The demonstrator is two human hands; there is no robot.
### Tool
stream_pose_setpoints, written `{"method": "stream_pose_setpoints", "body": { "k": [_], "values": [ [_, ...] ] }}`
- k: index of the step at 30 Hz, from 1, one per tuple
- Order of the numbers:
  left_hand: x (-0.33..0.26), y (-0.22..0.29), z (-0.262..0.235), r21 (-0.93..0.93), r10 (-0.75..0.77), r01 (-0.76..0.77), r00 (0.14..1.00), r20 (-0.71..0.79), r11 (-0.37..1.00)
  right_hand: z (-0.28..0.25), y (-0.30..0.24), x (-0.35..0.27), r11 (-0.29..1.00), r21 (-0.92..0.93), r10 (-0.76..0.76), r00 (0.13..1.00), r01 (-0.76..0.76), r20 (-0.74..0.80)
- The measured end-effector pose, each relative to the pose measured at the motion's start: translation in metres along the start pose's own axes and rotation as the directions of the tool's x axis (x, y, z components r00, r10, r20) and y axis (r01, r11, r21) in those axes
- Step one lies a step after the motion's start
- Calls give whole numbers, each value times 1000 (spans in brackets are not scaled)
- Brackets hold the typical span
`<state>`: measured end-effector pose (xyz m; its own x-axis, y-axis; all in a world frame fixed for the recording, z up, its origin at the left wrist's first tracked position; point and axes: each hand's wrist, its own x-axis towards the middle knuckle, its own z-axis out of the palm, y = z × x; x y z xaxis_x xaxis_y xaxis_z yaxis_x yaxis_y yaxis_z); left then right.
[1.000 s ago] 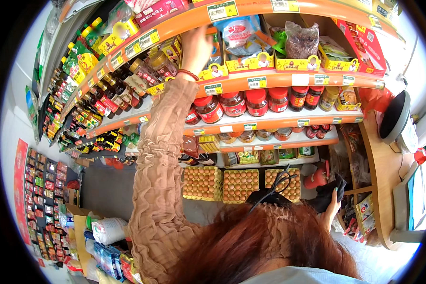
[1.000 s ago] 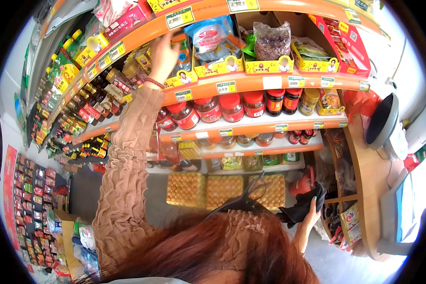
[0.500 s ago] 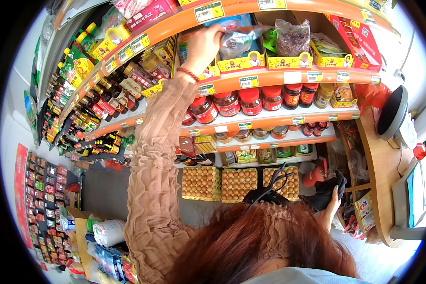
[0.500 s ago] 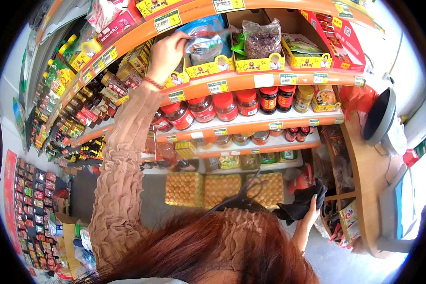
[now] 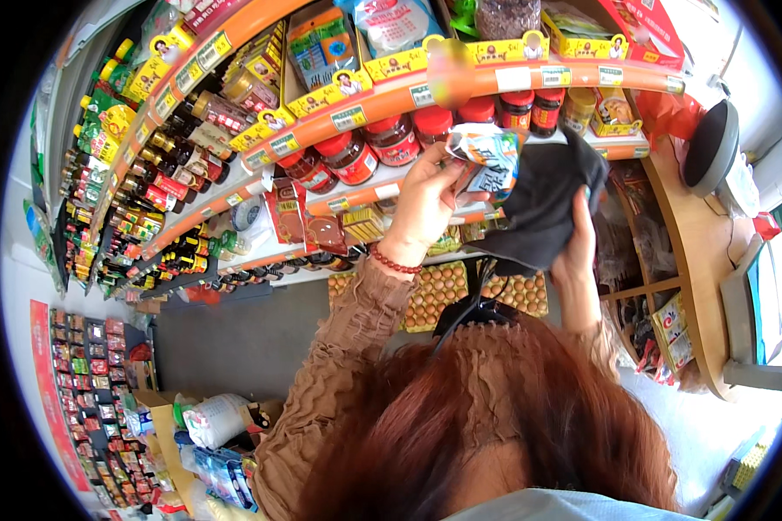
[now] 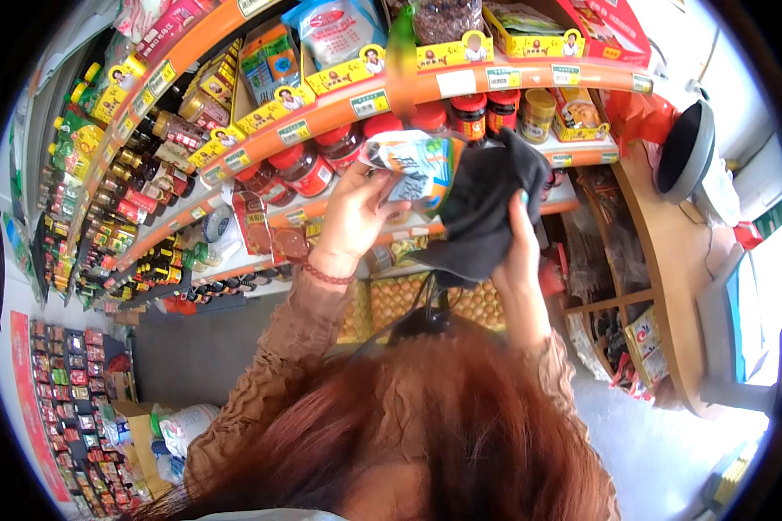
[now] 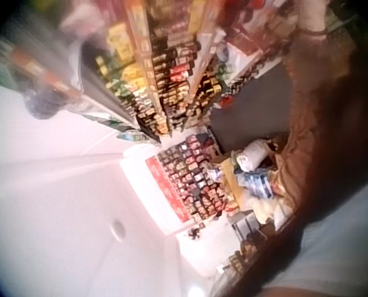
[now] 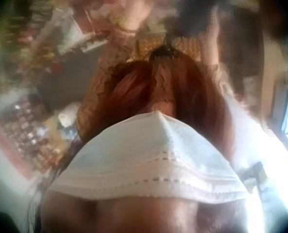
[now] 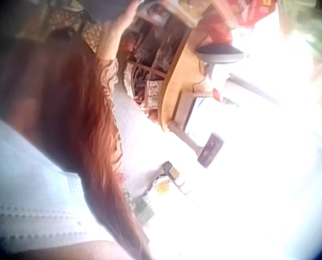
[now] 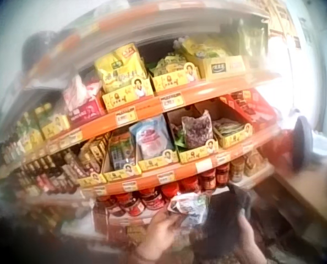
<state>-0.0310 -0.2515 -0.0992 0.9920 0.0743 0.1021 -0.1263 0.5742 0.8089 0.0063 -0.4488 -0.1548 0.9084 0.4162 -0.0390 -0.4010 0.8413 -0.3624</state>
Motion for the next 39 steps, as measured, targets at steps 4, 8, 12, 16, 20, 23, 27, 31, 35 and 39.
{"method": "stream_pose_setpoints", "body": {
  "k": [4, 8, 12, 16, 20, 23, 27, 31, 35, 39],
  "values": [
    [0, 0, -7, -101, -17, 23, 998, 60, 995, 4, 19, 21, 1000, 4, 29, 999, -29, 27],
    [-9, 1, -9, -236, -4, 22, 997, 77, 972, 1, 28, 17, 998, -57, 37, 999, -37, 2],
    [-24, 8, -17, 82, -92, 92, 996, -1, 992, 17, 27, 18, 965, -257, -52, 999, 46, -15],
    [-28, 10, -19, 263, -20, 61, 988, -155, 963, 26, 14, 13, 910, -404, -89, 996, 91, 25],
    [-35, 9, -36, 390, 82, 27, 962, -259, 920, 41, 3, 10, 777, -614, -113, 990, 139, 81],
    [-38, 20, -36, 391, 66, 13, 980, -186, 920, 39, -10, 18, 625, -770, -107, 991, 128, 77],
    [-38, 37, -38, 486, -39, 44, 999, -20, 873, 43, -19, 17, 546, -814, -126, 980, 198, 153],
    [-39, 32, -45, 717, -13, -63, 995, 100, 694, 51, -16, 6, 257, -918, -41, 953, 301, 300],
    [-37, 11, -22, 963, 108, -269, 957, 268, -4, 47, 3, -4, 45, -940, 17, 941, 338, 339],
    [-42, -6, -24, 968, 159, -216, 959, 235, -128, 41, 7, -9, 72, -941, 19, 942, 332, 334]
  ]
}}
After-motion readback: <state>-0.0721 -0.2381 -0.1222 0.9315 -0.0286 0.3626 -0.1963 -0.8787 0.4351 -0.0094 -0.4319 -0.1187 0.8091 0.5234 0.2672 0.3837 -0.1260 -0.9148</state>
